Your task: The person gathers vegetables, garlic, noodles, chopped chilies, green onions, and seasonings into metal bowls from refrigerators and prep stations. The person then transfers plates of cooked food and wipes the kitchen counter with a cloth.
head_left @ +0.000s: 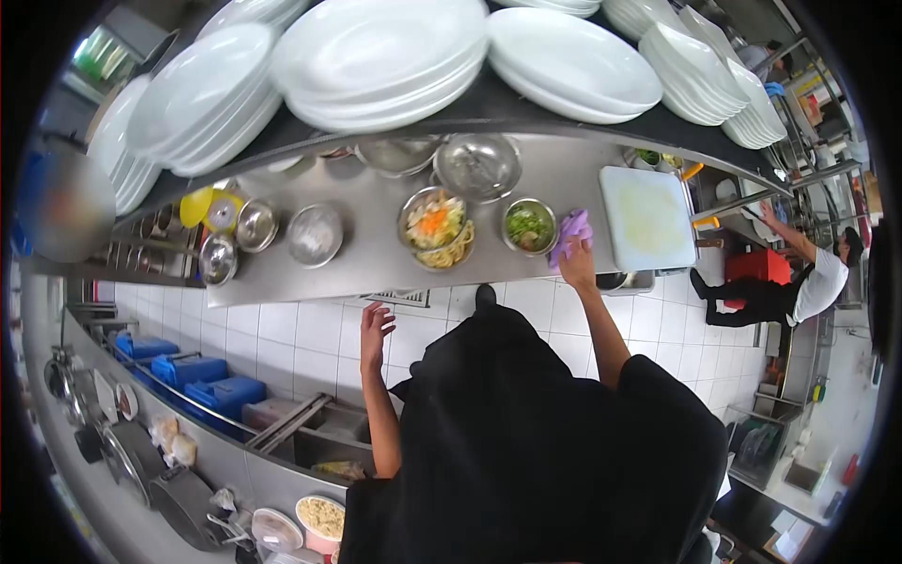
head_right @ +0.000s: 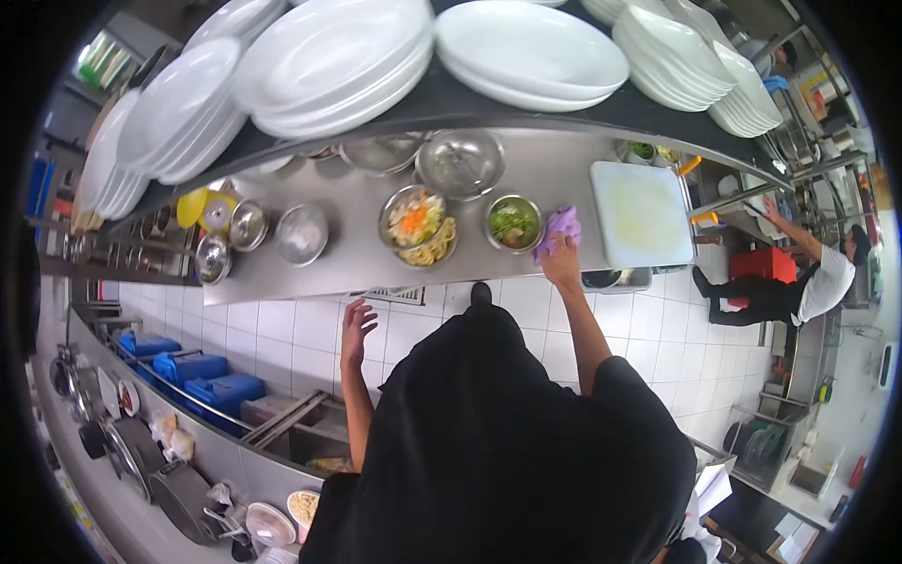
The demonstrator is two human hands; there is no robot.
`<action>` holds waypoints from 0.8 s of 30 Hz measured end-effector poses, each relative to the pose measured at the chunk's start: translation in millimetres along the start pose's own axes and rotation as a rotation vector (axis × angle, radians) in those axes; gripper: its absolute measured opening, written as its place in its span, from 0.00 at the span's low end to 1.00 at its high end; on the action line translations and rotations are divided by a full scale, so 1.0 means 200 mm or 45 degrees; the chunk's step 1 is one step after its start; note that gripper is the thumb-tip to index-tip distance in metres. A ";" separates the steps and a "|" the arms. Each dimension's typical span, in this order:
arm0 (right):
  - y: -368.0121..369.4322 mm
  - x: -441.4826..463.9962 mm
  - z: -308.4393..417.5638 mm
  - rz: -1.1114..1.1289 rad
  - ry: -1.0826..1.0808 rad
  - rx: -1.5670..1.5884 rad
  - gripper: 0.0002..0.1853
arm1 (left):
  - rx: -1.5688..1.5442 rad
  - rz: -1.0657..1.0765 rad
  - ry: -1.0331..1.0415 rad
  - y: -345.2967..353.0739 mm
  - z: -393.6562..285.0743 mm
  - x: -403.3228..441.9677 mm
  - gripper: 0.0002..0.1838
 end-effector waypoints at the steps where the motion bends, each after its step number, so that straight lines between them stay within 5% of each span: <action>1: -0.08 0.00 -0.03 -0.075 -0.069 -0.150 0.22 | 0.037 0.068 -0.047 0.09 0.01 0.10 0.20; 4: -0.12 0.07 -0.09 -0.030 -0.145 -0.245 0.27 | 0.126 0.267 -0.177 0.37 -0.07 0.23 0.21; 9: -0.15 0.29 -0.27 0.052 0.006 0.041 0.28 | 0.127 0.444 -0.437 0.70 0.05 0.40 0.37; 13: -0.18 0.48 -0.41 -0.123 -0.124 -0.163 0.32 | -0.277 -0.104 -0.549 0.88 0.14 0.45 0.41; 16: -0.02 0.56 -0.52 0.201 -0.133 -0.483 0.43 | -0.241 -0.679 -0.231 1.04 0.39 0.51 0.41; 17: -0.02 0.62 -0.60 0.260 -0.166 -0.648 0.43 | -0.282 -0.672 -0.301 1.07 0.29 0.40 0.39; 21: 0.05 1.27 -0.66 0.325 -0.363 -1.100 0.43 | -0.429 -0.973 -0.230 1.17 0.20 0.27 0.32; 23: 0.03 1.69 -0.61 0.292 -0.065 -0.961 0.46 | -0.404 -1.133 -0.200 1.27 0.31 0.27 0.33; 24: 0.04 2.07 -0.71 0.656 -0.025 -1.206 0.47 | -0.379 -1.196 -0.200 1.33 0.34 0.28 0.34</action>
Point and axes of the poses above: each hand's wrist, its own x-axis towards the middle knuckle, its own y-axis out of the palm, z = x × y, the point moved 2 cm from there along x, towards the middle knuckle, and after that the axes turned 10 degrees about x, right-handed, at the moved point
